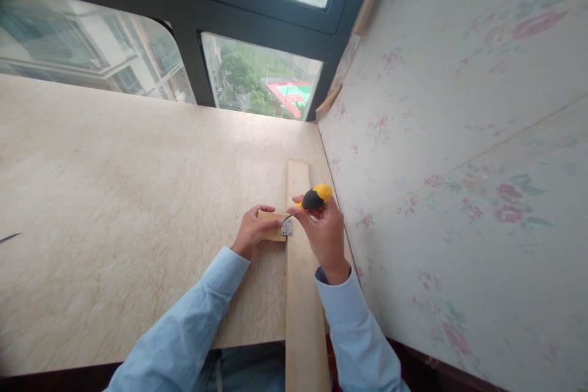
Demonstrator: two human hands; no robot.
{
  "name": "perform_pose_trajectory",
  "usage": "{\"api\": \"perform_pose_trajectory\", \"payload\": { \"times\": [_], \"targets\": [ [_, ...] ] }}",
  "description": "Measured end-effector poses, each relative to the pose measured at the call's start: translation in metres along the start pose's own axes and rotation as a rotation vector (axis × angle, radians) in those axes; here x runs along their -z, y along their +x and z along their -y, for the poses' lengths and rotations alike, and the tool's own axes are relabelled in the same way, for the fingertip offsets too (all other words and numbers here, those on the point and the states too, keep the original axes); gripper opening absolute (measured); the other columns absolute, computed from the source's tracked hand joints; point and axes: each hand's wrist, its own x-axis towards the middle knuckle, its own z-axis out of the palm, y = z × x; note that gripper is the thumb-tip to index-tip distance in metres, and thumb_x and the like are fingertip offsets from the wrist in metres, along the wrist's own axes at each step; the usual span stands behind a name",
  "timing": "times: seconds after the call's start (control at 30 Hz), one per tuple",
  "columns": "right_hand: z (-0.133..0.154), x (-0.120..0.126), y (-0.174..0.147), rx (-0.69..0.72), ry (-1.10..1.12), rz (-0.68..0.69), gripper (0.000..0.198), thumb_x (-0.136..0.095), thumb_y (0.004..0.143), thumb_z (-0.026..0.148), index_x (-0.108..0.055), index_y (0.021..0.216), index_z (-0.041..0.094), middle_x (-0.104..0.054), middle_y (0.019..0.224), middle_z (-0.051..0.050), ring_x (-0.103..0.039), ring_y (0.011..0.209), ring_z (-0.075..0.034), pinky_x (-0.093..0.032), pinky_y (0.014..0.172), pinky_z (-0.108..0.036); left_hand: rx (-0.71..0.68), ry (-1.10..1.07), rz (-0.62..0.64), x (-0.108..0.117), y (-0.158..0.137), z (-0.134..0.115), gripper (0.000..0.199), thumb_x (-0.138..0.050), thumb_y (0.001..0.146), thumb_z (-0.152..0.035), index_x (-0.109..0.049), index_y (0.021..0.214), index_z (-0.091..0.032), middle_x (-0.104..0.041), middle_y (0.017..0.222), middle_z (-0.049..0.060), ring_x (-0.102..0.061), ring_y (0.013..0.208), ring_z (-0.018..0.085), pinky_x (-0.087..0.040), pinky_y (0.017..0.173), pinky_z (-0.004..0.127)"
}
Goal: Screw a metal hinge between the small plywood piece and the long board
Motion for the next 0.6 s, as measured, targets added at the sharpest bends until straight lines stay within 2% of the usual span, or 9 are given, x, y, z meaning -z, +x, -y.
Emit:
{"api": "perform_pose_trajectory", "payload": {
  "times": [0.1, 0.2, 0.3, 0.4, 0.5, 0.6],
  "targets": [
    [-0.003, -0.001, 0.001, -0.003, -0.122, -0.058, 0.040, -0.085, 0.060, 0.044, -0.063, 0.082, 0.020, -0.076, 0.084, -0.006, -0.073, 0.076, -0.023, -0.060, 0.071, -0.037, -0.003, 0.009, -0.006, 0.000, 0.000, 0.000, 0.047, -0.080, 0.047, -0.016, -0.058, 0.089, -0.014, -0.063, 0.066, 0.001, -0.059, 0.057, 0.015, -0.046, 0.051, 0.024],
    [-0.005, -0.002, 0.002, 0.036, -0.262, -0.100, 0.039, -0.084, 0.059, 0.050, -0.063, 0.070, 0.019, -0.074, 0.073, -0.006, -0.070, 0.068, -0.024, -0.057, 0.065, -0.035, -0.006, 0.017, -0.010, 0.000, -0.001, 0.000, 0.047, -0.080, 0.049, -0.018, -0.058, 0.090, -0.014, -0.063, 0.067, 0.001, -0.059, 0.057, 0.015, -0.045, 0.051, 0.024],
    [-0.007, -0.001, 0.003, 0.098, -0.297, -0.088, 0.039, -0.077, 0.067, 0.055, -0.061, 0.072, 0.020, -0.070, 0.071, -0.003, -0.068, 0.070, -0.022, -0.054, 0.069, -0.035, -0.032, 0.059, -0.023, 0.000, -0.001, 0.000, 0.045, -0.080, 0.050, -0.018, -0.060, 0.090, -0.014, -0.064, 0.067, 0.002, -0.059, 0.058, 0.015, -0.044, 0.051, 0.023],
    [-0.006, 0.002, 0.003, 0.155, -0.251, -0.042, 0.038, -0.066, 0.079, 0.057, -0.057, 0.087, 0.021, -0.065, 0.085, -0.005, -0.065, 0.082, -0.022, -0.052, 0.078, -0.038, -0.060, 0.097, -0.026, 0.000, -0.001, -0.001, 0.045, -0.080, 0.051, -0.018, -0.061, 0.091, -0.014, -0.064, 0.068, 0.002, -0.059, 0.058, 0.014, -0.044, 0.051, 0.022],
    [-0.003, 0.008, 0.003, 0.108, -0.270, -0.070, 0.038, -0.063, 0.081, 0.057, -0.052, 0.090, 0.022, -0.059, 0.083, -0.004, -0.061, 0.077, -0.021, -0.052, 0.076, -0.040, -0.058, 0.105, -0.026, 0.000, -0.001, -0.001, 0.045, -0.080, 0.051, -0.017, -0.061, 0.092, -0.013, -0.064, 0.069, 0.002, -0.058, 0.059, 0.014, -0.045, 0.051, 0.023],
    [0.002, 0.015, 0.003, 0.017, -0.314, -0.112, 0.042, -0.074, 0.071, 0.055, -0.051, 0.083, 0.022, -0.056, 0.072, 0.000, -0.059, 0.067, -0.020, -0.053, 0.071, -0.040, -0.046, 0.102, -0.039, -0.001, -0.001, -0.001, 0.045, -0.079, 0.051, -0.017, -0.061, 0.092, -0.013, -0.064, 0.069, 0.002, -0.058, 0.059, 0.014, -0.045, 0.051, 0.022]
  ]
}}
